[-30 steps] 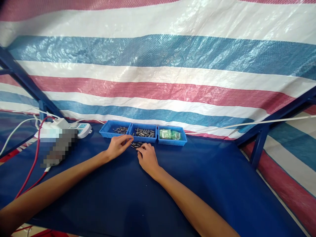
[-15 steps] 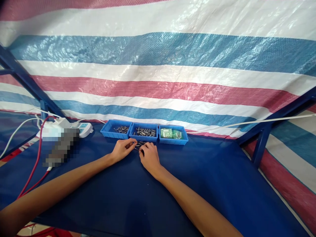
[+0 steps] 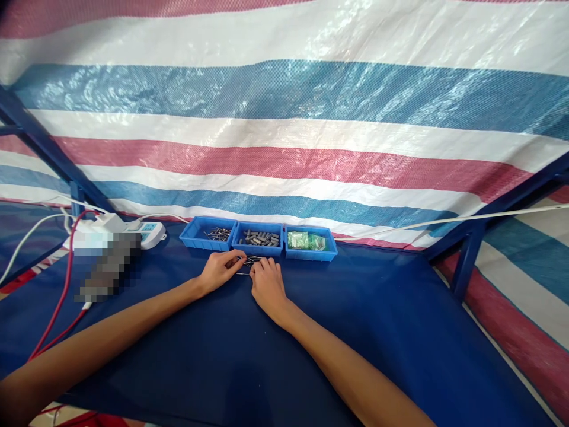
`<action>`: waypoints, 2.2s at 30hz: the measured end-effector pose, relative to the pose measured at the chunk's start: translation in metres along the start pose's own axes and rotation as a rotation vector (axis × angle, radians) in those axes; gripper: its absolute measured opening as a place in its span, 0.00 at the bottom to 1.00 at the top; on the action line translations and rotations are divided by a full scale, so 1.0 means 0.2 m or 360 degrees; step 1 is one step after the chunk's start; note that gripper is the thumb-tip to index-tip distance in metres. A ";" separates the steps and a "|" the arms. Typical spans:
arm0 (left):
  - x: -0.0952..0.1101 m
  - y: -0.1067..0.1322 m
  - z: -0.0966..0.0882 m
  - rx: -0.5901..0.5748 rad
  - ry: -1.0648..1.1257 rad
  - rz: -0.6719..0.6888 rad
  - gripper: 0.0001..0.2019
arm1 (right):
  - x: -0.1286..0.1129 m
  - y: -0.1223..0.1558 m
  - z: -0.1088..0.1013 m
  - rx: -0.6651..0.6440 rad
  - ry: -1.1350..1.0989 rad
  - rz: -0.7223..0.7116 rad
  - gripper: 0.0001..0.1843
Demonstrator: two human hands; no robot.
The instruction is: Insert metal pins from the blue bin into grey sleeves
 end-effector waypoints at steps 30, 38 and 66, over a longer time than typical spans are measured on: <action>0.02 -0.01 0.00 -0.0124 0.0088 0.0010 0.16 | 0.05 -0.01 -0.03 0.0227 -0.0509 0.0283 0.10; 0.02 -0.01 -0.02 -0.0111 0.0202 -0.0011 0.16 | 0.04 -0.01 -0.08 0.0286 -0.0675 0.0169 0.09; 0.06 0.02 -0.06 0.0009 0.0290 0.0198 0.11 | 0.04 -0.01 -0.07 0.0216 -0.0590 0.0210 0.16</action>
Point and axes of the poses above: each hand's wrist, its own y-axis away from the middle knuckle, its own z-axis out of the palm, x = y × z, the point moved 3 cm from there along -y, towards the middle knuckle, and after that the axes turned 15 degrees about y, right-handed, at the moved point
